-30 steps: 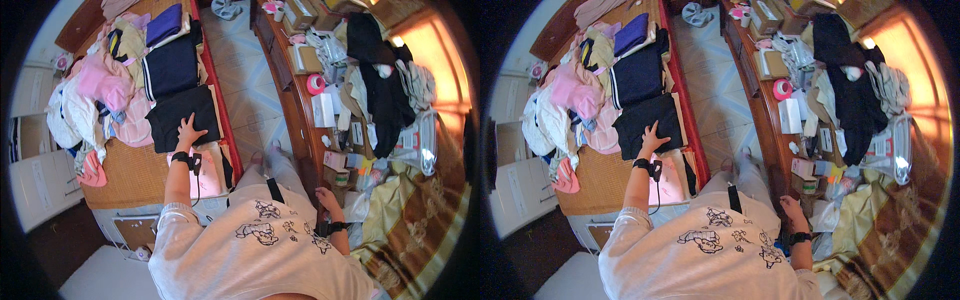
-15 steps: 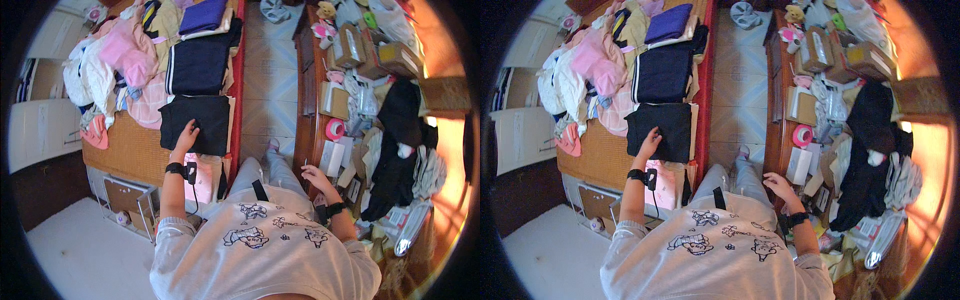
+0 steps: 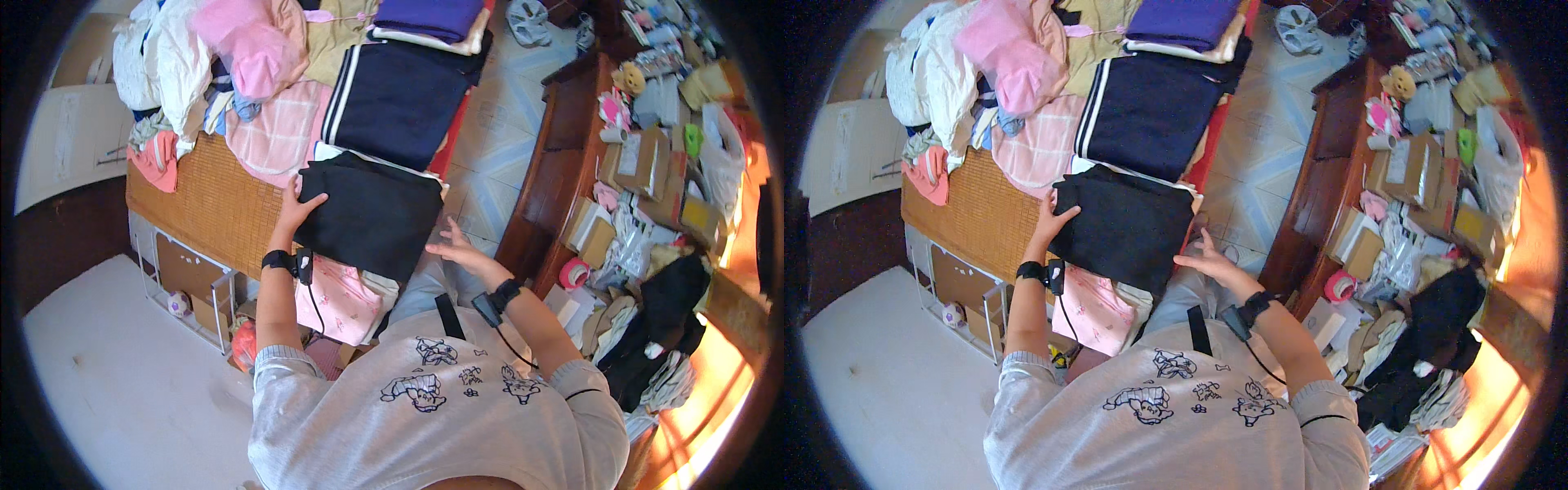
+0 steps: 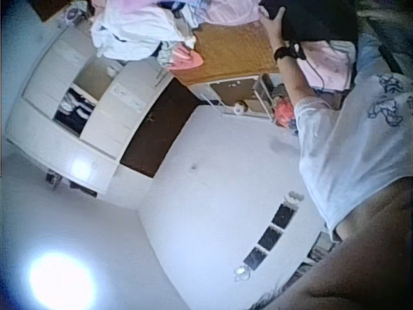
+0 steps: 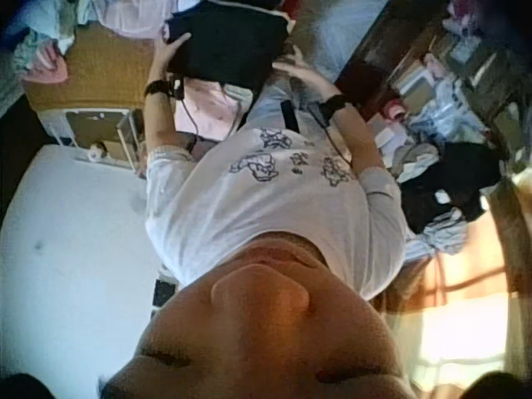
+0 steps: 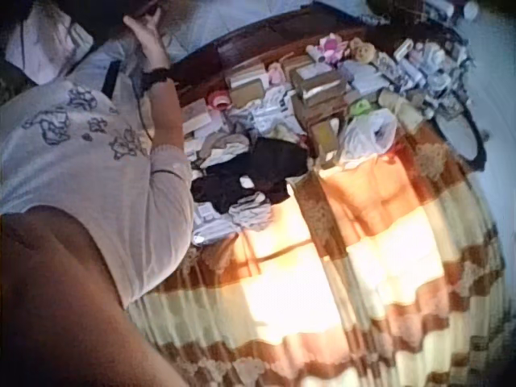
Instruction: The person folds a white pair of pants, a pink patterned pair of pants, and a striped polo shirt by hand on a bed before placing them into a closet shelf.
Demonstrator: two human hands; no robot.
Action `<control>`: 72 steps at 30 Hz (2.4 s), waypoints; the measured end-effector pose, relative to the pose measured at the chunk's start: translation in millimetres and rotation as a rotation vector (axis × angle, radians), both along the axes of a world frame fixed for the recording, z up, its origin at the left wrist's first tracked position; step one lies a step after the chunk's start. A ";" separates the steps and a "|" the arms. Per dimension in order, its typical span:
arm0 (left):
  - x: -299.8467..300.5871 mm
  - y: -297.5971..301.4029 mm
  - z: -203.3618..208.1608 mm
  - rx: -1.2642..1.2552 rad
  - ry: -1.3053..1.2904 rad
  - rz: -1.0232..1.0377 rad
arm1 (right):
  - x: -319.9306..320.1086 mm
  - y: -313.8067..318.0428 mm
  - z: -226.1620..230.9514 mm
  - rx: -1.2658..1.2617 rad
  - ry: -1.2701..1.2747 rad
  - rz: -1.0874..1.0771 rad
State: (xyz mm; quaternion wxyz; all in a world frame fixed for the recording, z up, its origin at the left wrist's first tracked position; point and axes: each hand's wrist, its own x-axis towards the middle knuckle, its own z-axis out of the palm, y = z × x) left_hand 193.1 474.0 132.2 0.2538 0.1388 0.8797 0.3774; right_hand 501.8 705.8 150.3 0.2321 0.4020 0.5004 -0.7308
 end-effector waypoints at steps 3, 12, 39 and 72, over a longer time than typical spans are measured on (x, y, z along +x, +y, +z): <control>-19.4 6.5 -7.0 -0.015 -0.307 -0.069 | -35.9 -16.2 -31.0 -0.072 0.010 -0.162; -81.3 -12.6 -68.6 0.057 -0.870 -0.347 | -44.6 -6.8 -81.3 -0.515 -0.165 -0.337; -71.6 16.6 -97.5 0.144 -1.110 -0.602 | 48.4 -14.9 -239.1 -0.574 -0.178 -0.446; 84.1 101.6 -34.4 0.511 -1.090 -0.838 | 43.1 93.2 36.9 -0.149 -0.230 -0.482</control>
